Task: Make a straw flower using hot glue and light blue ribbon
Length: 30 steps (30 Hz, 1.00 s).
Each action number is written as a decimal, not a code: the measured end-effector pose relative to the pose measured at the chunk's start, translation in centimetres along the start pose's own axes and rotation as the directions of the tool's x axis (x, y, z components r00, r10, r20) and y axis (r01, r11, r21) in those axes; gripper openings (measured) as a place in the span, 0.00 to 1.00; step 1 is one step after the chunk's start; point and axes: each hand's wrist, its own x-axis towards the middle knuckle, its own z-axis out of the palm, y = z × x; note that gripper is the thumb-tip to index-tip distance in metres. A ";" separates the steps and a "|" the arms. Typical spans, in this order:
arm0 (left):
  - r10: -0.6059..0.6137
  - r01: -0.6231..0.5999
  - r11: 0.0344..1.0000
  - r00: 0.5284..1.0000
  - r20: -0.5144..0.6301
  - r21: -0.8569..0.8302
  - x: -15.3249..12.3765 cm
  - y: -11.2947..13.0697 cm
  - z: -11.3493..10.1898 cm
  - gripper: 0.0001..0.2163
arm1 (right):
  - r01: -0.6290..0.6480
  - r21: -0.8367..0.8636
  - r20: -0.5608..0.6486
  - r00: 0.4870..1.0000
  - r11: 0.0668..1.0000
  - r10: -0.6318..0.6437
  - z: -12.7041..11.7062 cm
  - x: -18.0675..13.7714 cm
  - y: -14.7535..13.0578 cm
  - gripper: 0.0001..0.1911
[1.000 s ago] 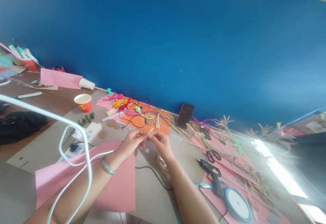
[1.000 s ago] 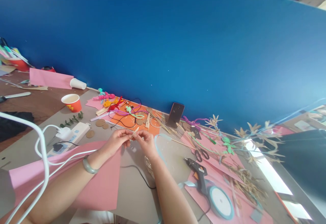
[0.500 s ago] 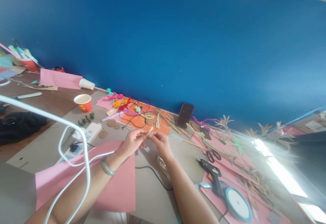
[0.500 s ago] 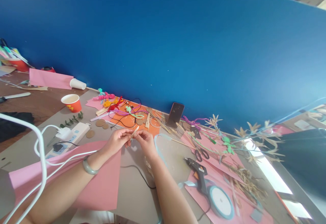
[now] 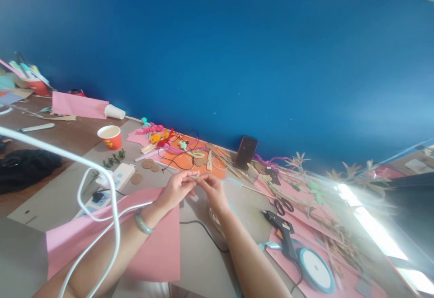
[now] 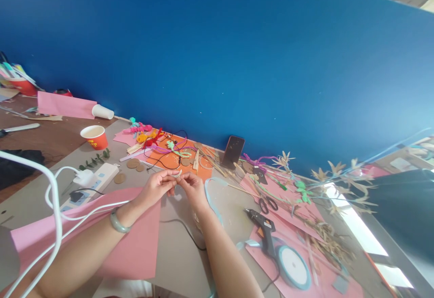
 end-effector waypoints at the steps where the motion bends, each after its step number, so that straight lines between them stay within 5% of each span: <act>1: 0.008 -0.008 1.000 1.000 -0.005 -0.001 0.0 0.0 0.0 0.19 | 0.005 -0.011 0.000 1.000 1.000 -0.005 0.0 0.0 0.0 0.10; 16: 0.045 -0.046 0.997 0.999 -0.018 -0.068 0.2 0.3 -0.1 0.25 | -0.063 0.138 0.077 0.996 0.988 0.053 -0.4 0.2 0.7 0.10; 30: -0.105 0.109 0.982 0.994 0.031 -0.152 -0.1 1.0 0.0 0.17 | -0.047 0.155 0.067 0.997 0.987 0.037 -0.3 0.1 0.1 0.08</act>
